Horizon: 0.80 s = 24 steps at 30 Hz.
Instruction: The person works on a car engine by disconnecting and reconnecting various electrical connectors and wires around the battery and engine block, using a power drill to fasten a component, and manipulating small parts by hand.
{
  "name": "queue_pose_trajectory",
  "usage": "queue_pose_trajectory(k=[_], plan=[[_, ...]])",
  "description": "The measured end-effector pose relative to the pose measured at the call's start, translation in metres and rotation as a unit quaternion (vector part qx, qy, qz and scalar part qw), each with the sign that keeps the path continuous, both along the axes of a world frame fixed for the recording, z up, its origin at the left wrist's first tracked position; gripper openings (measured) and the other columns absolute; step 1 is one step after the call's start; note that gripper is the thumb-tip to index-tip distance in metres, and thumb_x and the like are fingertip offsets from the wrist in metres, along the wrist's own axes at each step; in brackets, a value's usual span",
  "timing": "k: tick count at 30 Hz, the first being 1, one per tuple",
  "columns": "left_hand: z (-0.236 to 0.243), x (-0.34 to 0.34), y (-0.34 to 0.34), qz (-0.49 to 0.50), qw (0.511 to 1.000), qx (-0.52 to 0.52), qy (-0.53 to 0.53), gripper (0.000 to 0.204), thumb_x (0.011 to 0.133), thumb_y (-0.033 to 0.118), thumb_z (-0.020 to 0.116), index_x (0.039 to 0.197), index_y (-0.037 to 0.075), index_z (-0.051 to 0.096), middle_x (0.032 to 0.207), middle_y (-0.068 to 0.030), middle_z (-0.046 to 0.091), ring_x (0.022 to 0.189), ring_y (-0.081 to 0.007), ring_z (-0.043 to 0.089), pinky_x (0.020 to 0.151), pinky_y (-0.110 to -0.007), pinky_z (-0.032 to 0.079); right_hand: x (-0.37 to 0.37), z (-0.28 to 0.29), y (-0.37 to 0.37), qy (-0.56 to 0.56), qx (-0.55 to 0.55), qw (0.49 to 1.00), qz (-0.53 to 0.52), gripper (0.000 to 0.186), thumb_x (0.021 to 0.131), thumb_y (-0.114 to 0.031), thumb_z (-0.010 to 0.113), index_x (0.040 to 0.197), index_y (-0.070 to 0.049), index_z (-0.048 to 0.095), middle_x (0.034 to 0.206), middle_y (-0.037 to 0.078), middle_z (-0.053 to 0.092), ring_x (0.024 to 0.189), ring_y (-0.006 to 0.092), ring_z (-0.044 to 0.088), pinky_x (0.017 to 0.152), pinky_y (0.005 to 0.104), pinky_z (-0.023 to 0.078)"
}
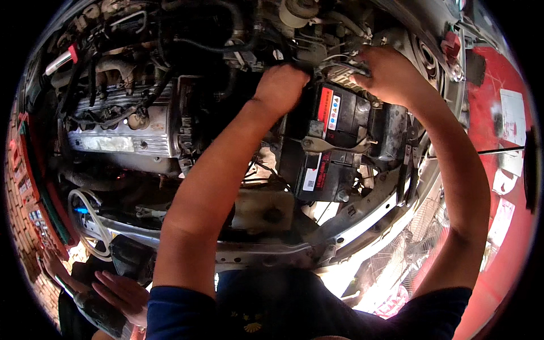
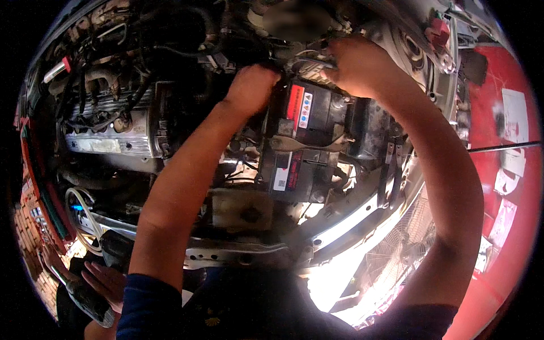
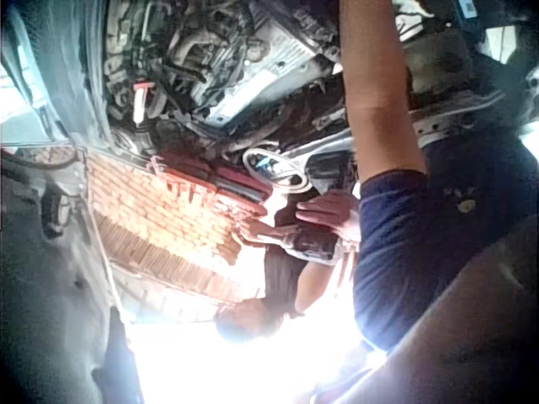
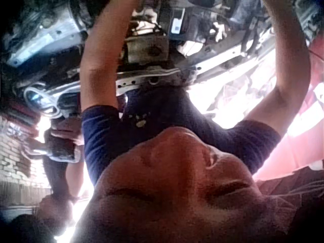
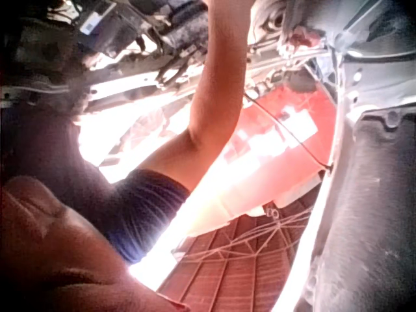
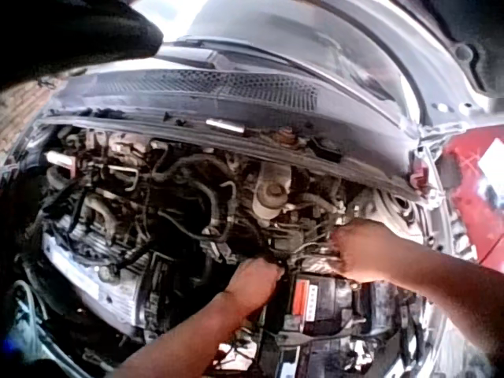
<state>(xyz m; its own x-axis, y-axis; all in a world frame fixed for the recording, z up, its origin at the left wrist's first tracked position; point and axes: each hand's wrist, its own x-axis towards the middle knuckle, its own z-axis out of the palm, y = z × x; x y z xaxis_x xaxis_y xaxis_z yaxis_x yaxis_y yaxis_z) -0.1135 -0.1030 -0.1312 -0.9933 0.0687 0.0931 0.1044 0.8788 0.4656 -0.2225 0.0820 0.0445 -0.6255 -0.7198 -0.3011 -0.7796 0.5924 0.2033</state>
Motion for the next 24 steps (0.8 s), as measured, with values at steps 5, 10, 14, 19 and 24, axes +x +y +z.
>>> queue_pose_trajectory(k=[5, 10, 14, 19, 24], plan=[[0.003, -0.014, -0.007, -0.06, 0.998, -0.024, 0.002, 0.016, 0.09, 0.011, 0.064, 0.097, 0.01, 0.078, 0.1, -0.0179, 0.076, 0.102, -0.0397, 0.073, 0.09, -0.051, 0.059, 0.007, -0.006, -0.002, 0.009, 0.027, 1.0, 0.002, 0.045, 0.097, -0.04, 0.076, 0.123, -0.005, 0.069, 0.112, 0.016, 0.073, 0.112, 0.0358, 0.069, 0.096, 0.0478, 0.055], [0.018, -0.025, -0.004, -0.09, 0.992, -0.085, -0.033, 0.014, 0.09, 0.011, 0.066, 0.098, 0.008, 0.076, 0.107, -0.0167, 0.076, 0.104, -0.0372, 0.074, 0.093, -0.05, 0.059, 0.008, -0.011, 0.006, -0.013, 0.043, 0.999, -0.027, 0.043, 0.098, -0.039, 0.074, 0.122, -0.004, 0.068, 0.111, 0.017, 0.073, 0.113, 0.0361, 0.069, 0.095, 0.0482, 0.057], [0.056, -0.015, -0.017, -0.081, 0.994, 0.05, -0.055, 0.019, 0.088, 0.014, 0.072, 0.101, 0.001, 0.074, 0.102, -0.0176, 0.075, 0.097, -0.0361, 0.073, 0.088, -0.043, 0.057, 0.004, -0.007, 0.006, -0.064, 0.046, 0.995, -0.066, 0.047, 0.098, -0.041, 0.074, 0.126, -0.003, 0.067, 0.114, 0.018, 0.073, 0.116, 0.0362, 0.068, 0.097, 0.0485, 0.056], [0.075, -0.009, -0.012, 0.019, 0.89, 0.417, -0.181, 0.046, 0.096, 0.029, 0.079, 0.127, -0.003, 0.067, 0.119, -0.0135, 0.072, 0.11, -0.0189, 0.064, 0.096, -0.035, 0.051, 0.004, -0.009, 0.008, -0.086, -0.001, 0.992, -0.089, 0.045, 0.097, -0.039, 0.076, 0.12, -0.001, 0.067, 0.111, 0.02, 0.073, 0.113, 0.039, 0.069, 0.096, 0.05, 0.056], [0.072, -0.028, -0.014, -0.06, 0.917, 0.353, -0.177, 0.045, 0.099, 0.029, 0.08, 0.129, 0.0, 0.067, 0.118, -0.0102, 0.074, 0.109, -0.0175, 0.068, 0.095, -0.036, 0.053, 0.003, -0.019, 0.025, -0.087, -0.094, 0.989, -0.072, 0.049, 0.093, -0.04, 0.078, 0.118, 0.001, 0.066, 0.108, 0.022, 0.074, 0.11, 0.0405, 0.07, 0.095, 0.0509, 0.055]])
